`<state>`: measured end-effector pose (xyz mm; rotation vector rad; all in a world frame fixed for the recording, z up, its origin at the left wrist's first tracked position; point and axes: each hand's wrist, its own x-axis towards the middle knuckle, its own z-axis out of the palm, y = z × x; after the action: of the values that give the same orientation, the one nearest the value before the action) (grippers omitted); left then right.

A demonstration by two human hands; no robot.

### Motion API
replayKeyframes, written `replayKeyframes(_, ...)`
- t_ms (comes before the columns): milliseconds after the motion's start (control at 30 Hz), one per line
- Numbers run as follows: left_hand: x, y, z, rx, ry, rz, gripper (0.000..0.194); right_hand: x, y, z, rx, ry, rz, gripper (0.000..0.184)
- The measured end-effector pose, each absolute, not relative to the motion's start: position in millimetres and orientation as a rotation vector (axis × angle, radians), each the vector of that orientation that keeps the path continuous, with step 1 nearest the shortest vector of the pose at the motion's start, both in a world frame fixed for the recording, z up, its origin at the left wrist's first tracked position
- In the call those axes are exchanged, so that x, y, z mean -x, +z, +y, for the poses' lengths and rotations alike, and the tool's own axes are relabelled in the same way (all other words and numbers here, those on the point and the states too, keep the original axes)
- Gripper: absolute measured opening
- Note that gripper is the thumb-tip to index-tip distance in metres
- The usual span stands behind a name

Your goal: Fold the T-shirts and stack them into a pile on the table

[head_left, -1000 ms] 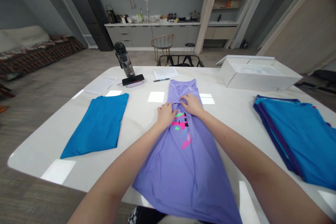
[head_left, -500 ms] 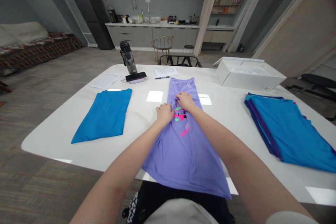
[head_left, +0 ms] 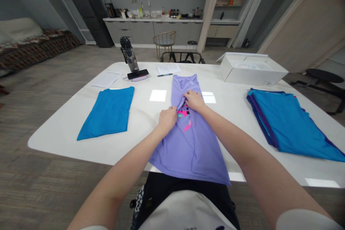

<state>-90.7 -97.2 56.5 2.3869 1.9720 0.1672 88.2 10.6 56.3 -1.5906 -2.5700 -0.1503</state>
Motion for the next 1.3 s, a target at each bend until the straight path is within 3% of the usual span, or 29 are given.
replayKeyframes(167,85,58,-114,-2.441,0.125,1.938,0.026,-82,59,-16,1.336,-0.176,-2.735,0.029)
replayKeyframes(467,90,56,-144,-2.455,0.147,2.030,0.024,-92,47,-39,1.595,-0.240,-2.534,0.029)
replayKeyframes(667,88,66,-166,-2.488,0.131,1.968,0.026,-79,46,-69,1.257,-0.234,-2.678,0.024)
replayKeyframes(900,96,69,-195,-2.296,0.005,2.034,0.034,-78,41,-105,1.194,-0.270,-2.672,0.018)
replayKeyframes(1300,129,74,-267,-2.287,-0.030,2.138,0.025,-58,41,-166,1.205,-0.119,-2.568,0.022)
